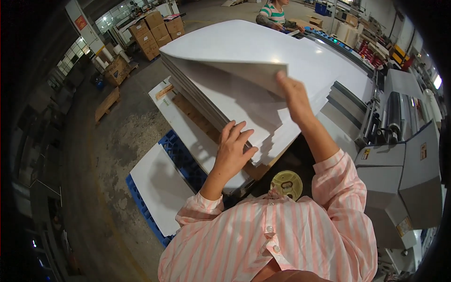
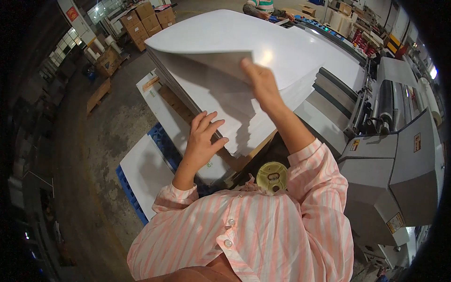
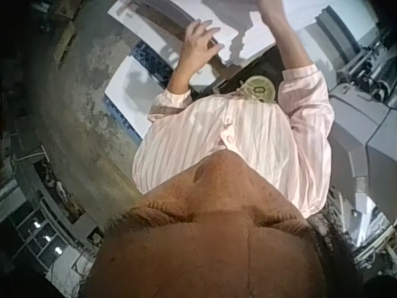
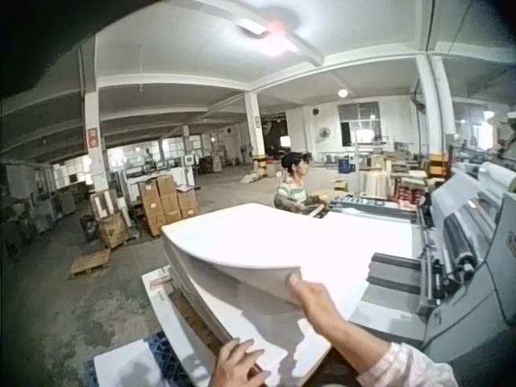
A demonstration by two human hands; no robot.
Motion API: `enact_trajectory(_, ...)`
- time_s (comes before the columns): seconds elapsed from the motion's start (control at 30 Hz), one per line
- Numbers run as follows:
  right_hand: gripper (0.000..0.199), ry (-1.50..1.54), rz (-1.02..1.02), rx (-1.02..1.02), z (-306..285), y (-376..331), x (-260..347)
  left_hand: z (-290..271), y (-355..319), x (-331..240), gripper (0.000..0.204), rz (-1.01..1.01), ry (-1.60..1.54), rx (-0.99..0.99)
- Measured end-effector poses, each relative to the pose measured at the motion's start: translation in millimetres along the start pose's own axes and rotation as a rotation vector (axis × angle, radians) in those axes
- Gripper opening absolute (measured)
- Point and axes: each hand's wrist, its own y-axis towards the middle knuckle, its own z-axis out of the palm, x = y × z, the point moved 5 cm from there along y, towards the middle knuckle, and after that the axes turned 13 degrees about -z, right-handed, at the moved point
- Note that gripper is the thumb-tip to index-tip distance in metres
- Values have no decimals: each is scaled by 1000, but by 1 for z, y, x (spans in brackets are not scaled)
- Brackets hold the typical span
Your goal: Sorting and feeding large sheets of paper into a processing machine.
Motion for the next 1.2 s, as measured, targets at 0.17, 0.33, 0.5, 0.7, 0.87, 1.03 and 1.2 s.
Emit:
enact_trajectory(0.17,29,-600,-742,141,22,-22,28,1,-1,3,40,3,49,8)
enact_trajectory(0.33,26,-743,-704,319,21,-42,1,-13,2,-12,35,103,134,-62)
enact_trajectory(0.5,30,-712,-658,291,16,-46,7,-11,0,-8,31,-49,31,-71)
enact_trajectory(0.7,26,-943,-609,445,20,-42,-2,15,0,-1,69,-202,-1064,-303)
enact_trajectory(0.87,41,-1026,-496,507,34,-42,14,35,14,32,54,-526,-1778,-136)
enact_trajectory(1.03,39,-1041,-432,595,59,-40,24,46,15,47,42,-501,-1757,-99)
enact_trajectory(1.2,30,-1010,-399,624,57,-32,19,38,18,35,42,-538,-1595,-58)
